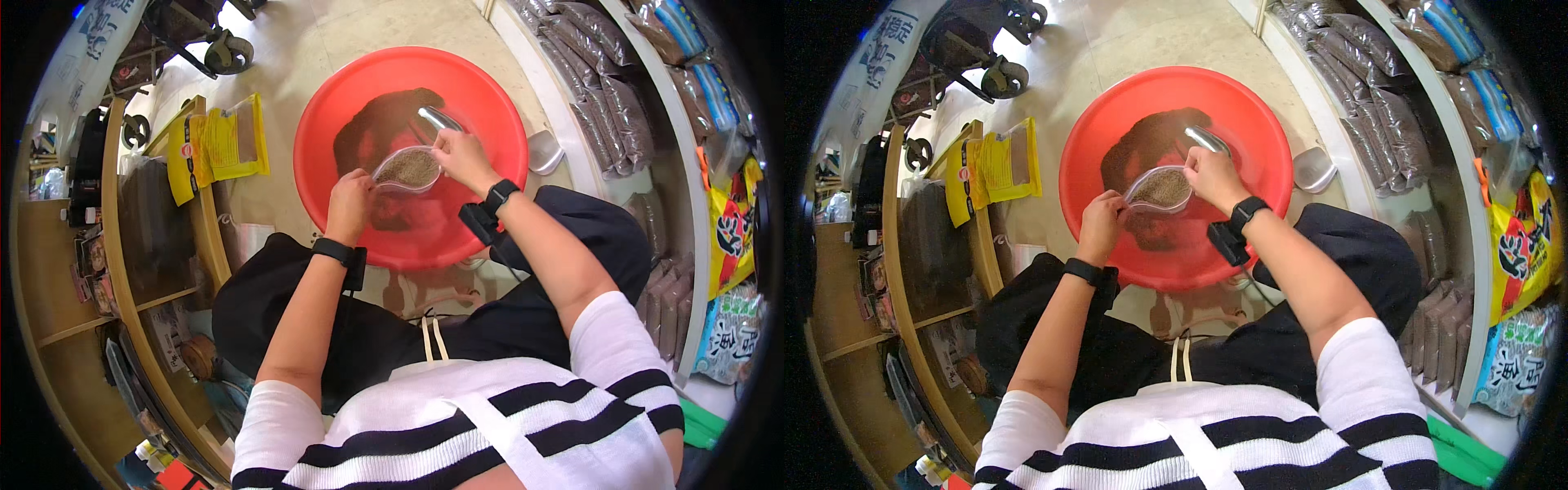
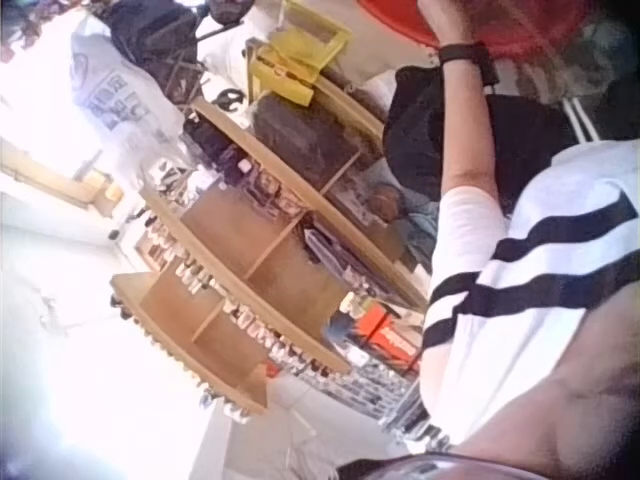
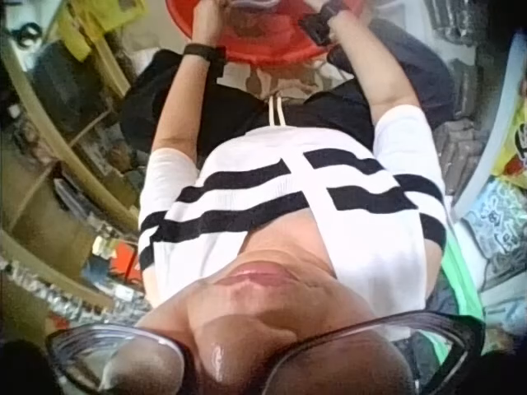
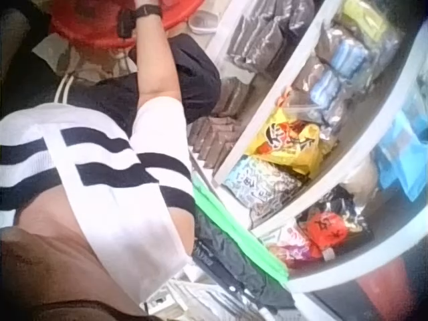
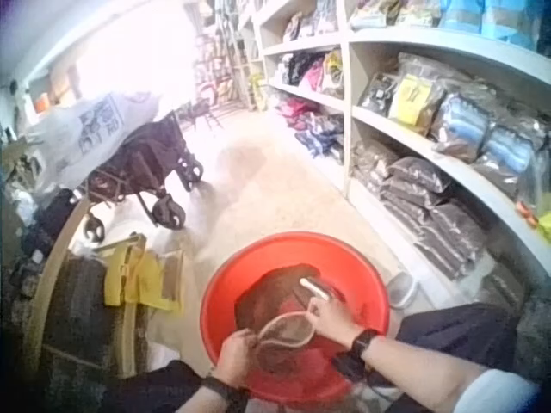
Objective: The person fills plastic bags with brown granules from a red basin using a metal scoop, seals them, and places them on a shelf. After filling several bags, they pour the remaining granules from the basin into a final bag.
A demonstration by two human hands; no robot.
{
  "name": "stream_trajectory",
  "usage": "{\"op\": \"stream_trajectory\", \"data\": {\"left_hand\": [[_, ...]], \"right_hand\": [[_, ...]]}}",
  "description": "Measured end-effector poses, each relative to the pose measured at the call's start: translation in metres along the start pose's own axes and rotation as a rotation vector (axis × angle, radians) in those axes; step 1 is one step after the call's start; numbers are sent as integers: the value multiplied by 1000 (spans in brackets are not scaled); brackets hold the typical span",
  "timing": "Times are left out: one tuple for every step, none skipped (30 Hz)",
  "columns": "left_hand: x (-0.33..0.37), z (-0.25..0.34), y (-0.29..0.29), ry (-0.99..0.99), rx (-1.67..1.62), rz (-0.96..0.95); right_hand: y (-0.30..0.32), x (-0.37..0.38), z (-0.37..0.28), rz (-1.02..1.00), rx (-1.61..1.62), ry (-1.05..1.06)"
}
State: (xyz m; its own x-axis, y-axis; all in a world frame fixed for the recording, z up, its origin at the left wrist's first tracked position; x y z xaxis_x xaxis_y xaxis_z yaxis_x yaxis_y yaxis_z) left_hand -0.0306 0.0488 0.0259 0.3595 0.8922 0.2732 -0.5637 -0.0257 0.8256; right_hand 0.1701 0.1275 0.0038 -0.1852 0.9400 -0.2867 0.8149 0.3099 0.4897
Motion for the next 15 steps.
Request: {"op": "stream_trajectory", "data": {"left_hand": [[-3, -4, -4, 16, 10, -29], [-7, -11, -9, 97, 74, -68], [-6, -6, -15, 20, 33, -53], [-8, -6, -28, 36, 67, -143], [-14, -9, -40, 81, 117, -271], [-13, -10, -44, 114, 139, -243], [-11, 1, -48, -23, 143, -241], [-10, 5, -44, -89, 133, -164], [-14, 3, -42, -43, 169, -155], [-15, 8, -38, -101, 118, -120], [-15, 7, -34, -97, 103, -114], [-16, 4, -28, -45, 151, -88], [-17, 7, -28, -85, 99, -114], [-17, 9, -30, -93, 87, -153], [-19, 6, -35, -39, 112, -237]], "right_hand": [[-2, -8, 7, 43, -40, -66], [-8, -15, 10, 84, -99, -67], [-15, -19, 14, 55, -147, -73], [-13, -26, 14, 126, -141, -28], [-15, -35, 18, 196, -200, -28], [-18, -40, 21, 203, -248, -41], [-19, -47, 20, 214, -317, 20], [-13, -50, 25, 264, -289, -15], [-18, -54, 37, 160, -225, -133], [-14, -60, 34, 216, -258, -87], [-10, -60, 42, 161, -85, -190], [-14, -59, 45, 56, 136, -232], [-10, -60, 49, 103, 94, -288], [-12, -59, 49, 30, 58, -287], [-18, -59, 47, -87, 58, -235]]}}
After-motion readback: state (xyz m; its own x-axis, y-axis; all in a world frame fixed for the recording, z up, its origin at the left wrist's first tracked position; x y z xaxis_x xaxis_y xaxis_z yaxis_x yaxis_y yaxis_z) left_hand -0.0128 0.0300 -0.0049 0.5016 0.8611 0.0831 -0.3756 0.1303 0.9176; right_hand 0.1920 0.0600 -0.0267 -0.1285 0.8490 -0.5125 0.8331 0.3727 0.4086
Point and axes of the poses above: each hand's wrist, its own x-axis towards the middle knuckle, its own y-axis out of the back of the hand, z = x × y, the point moved 7 cm from there along x, towards the middle knuckle, and after that the axes turned 14 degrees about -y, right-handed, at the moved point
